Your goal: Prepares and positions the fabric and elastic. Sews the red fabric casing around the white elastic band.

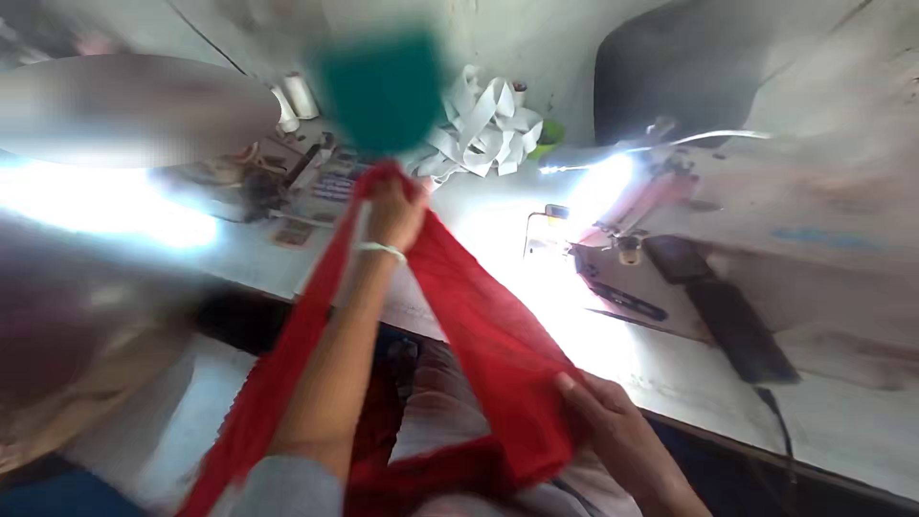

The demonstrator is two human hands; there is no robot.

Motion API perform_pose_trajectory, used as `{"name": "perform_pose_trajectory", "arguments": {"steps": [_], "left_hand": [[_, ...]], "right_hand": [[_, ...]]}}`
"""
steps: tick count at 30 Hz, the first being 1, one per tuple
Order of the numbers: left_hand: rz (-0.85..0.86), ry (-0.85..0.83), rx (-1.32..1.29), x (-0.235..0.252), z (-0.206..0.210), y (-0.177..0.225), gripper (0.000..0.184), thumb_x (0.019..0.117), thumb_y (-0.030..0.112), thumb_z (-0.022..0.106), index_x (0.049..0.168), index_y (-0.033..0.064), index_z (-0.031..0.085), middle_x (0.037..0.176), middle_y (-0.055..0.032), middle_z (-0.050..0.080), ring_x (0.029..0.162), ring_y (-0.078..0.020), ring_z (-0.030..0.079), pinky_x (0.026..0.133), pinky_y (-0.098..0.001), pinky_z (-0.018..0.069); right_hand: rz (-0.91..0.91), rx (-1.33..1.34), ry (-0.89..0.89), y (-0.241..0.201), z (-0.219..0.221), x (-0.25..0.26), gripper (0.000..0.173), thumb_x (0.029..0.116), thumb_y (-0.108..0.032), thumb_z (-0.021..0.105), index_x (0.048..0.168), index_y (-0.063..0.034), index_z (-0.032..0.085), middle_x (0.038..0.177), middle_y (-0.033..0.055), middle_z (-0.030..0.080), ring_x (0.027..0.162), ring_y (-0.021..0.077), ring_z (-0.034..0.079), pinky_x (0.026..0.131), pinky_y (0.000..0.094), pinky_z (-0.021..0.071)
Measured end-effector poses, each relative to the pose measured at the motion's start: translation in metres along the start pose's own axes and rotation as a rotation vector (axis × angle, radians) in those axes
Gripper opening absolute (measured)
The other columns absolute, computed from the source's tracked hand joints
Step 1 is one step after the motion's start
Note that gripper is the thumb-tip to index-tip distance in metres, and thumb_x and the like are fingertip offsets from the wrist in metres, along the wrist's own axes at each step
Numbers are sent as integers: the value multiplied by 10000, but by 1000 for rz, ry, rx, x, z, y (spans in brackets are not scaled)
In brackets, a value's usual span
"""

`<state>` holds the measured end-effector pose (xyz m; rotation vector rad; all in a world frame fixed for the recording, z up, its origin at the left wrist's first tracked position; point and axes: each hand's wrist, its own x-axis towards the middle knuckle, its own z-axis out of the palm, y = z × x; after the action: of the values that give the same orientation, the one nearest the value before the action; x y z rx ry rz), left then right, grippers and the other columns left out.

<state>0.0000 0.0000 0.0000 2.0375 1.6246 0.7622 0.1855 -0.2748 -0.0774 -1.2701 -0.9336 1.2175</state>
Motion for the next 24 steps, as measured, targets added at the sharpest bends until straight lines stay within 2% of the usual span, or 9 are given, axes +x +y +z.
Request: {"name": "perform_pose_trajectory", "arguments": {"steps": [2,4,8,10,13,16,18,21,24], "left_hand": [[79,-259,170,-3,70,-16,610,1111,442,328,1498,-4,482,1599,-248,379,1483,-433,355,1182,-639,290],[134,-294,278,-7,110,-22,501,1118,336,365,1532,70,463,1636,-181,346,1500,-398,329,1170,-616,292],[237,-144,288,-7,120,-21,355,1037,194,570,1369,90,638,1402,-221,575,1329,-448,495,1052,-643,377],[317,-120,290,-4,121,-27,353,1011,212,615,1347,116,667,1347,-209,614,1281,-442,531,1025,-636,398],[360,-186,293,-8,124,-33,375,1040,268,564,1389,165,650,1429,-166,578,1330,-411,508,1037,-613,407],[368,-281,214,-17,118,-36,403,1051,261,542,1437,167,611,1503,-149,528,1399,-378,457,1083,-589,372],[355,-354,48,-25,105,-43,421,1060,195,523,1470,109,568,1551,-168,478,1444,-352,427,1171,-534,328],[425,-202,-203,-56,81,-66,323,1039,90,518,1308,0,673,1425,-179,597,1351,-289,552,1144,-407,428],[551,187,-351,-100,61,-99,217,963,-14,524,1011,-52,732,1062,-167,737,1054,-209,698,965,-304,549]], "right_hand": [[65,-198,267,18,-21,5,310,1050,-216,465,909,-97,714,717,-81,684,657,0,658,632,220,578],[64,-480,402,28,-42,3,310,1044,-227,489,881,-46,681,676,-43,605,619,12,584,608,232,514],[-177,-1053,509,19,-46,5,266,963,-123,599,1097,84,697,866,209,708,733,335,695,669,508,569],[-367,-1173,482,18,-38,25,294,943,-132,597,1108,88,700,1026,250,708,921,408,699,806,521,576],[-591,-1125,303,22,-9,69,310,950,-164,600,1160,20,736,1178,206,721,1068,377,702,904,478,575],[-603,-1107,90,47,24,110,413,1011,-252,554,1347,-40,667,1424,208,608,1303,396,599,1043,548,502],[-600,-1184,54,63,33,128,481,1039,-341,475,1383,-50,645,1469,218,568,1366,428,537,1097,595,437],[-570,-1197,46,65,30,133,513,1066,-376,405,1395,-59,636,1485,208,557,1384,420,519,1102,599,422],[-557,-1150,52,61,23,130,506,1064,-362,412,1388,-47,640,1476,226,559,1384,444,510,1095,638,406]]}}
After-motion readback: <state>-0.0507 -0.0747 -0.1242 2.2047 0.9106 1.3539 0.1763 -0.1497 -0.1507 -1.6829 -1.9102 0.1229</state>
